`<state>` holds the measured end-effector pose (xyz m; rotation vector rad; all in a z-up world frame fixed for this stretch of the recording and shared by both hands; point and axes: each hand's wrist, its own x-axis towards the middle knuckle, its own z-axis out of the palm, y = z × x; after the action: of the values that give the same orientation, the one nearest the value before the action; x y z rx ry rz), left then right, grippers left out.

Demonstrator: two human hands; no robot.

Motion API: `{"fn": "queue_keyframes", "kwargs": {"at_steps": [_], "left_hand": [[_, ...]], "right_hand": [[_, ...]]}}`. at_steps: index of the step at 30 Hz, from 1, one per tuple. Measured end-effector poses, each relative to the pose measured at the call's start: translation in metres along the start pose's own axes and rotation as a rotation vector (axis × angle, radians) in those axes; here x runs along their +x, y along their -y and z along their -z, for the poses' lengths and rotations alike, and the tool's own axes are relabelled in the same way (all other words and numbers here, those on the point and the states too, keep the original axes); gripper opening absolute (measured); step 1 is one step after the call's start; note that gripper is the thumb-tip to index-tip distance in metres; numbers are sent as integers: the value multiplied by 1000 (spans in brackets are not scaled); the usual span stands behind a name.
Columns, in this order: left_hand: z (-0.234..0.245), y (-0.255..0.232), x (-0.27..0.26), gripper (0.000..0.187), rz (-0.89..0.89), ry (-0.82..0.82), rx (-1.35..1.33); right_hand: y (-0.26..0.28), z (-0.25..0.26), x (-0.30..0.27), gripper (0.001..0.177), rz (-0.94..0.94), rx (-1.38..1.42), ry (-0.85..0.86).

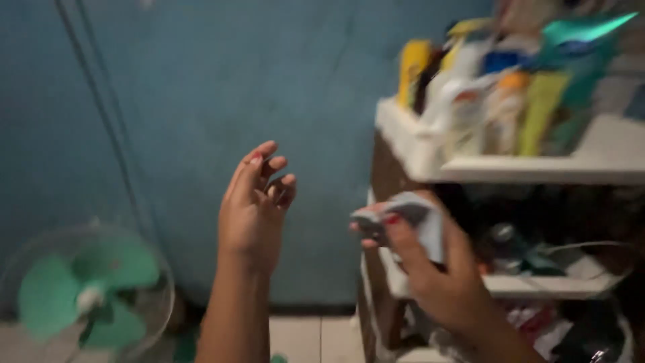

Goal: Cleaning and wiping down various toiletry containers with a cloth.

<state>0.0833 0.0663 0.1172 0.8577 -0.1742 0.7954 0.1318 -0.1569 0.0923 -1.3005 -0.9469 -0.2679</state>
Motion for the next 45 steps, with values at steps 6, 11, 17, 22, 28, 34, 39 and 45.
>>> {"fn": "queue_keyframes", "kwargs": {"at_steps": [6, 11, 17, 22, 28, 34, 39, 45], "left_hand": [[145, 30, -9, 28, 33, -301, 187], [243, 71, -10, 28, 188, -496, 210], [301, 95, -4, 33, 374, -618, 258], [320, 99, 2, 33, 418, -687, 238], [362, 127, 1, 32, 430, -708, 205], [377, 142, -1, 33, 514, -728, 233], [373, 151, 0, 32, 512, -692, 215], [353, 173, -8, 35, 580, -647, 311]], "right_hand": [[-138, -106, -13, 27, -603, 196, 284], [-294, -164, -75, 40, -903, 152, 328], [-463, -205, -186, 46, -1262, -287, 359], [-533, -229, -228, 54, -485, -791, 516], [-546, -241, -230, 60, -397, -634, 1007], [-556, -243, -249, 34, -334, -1153, 1129], [-524, -219, -212, 27, -540, -1208, 1121], [-494, -171, -157, 44, -1198, -1006, 889]]}}
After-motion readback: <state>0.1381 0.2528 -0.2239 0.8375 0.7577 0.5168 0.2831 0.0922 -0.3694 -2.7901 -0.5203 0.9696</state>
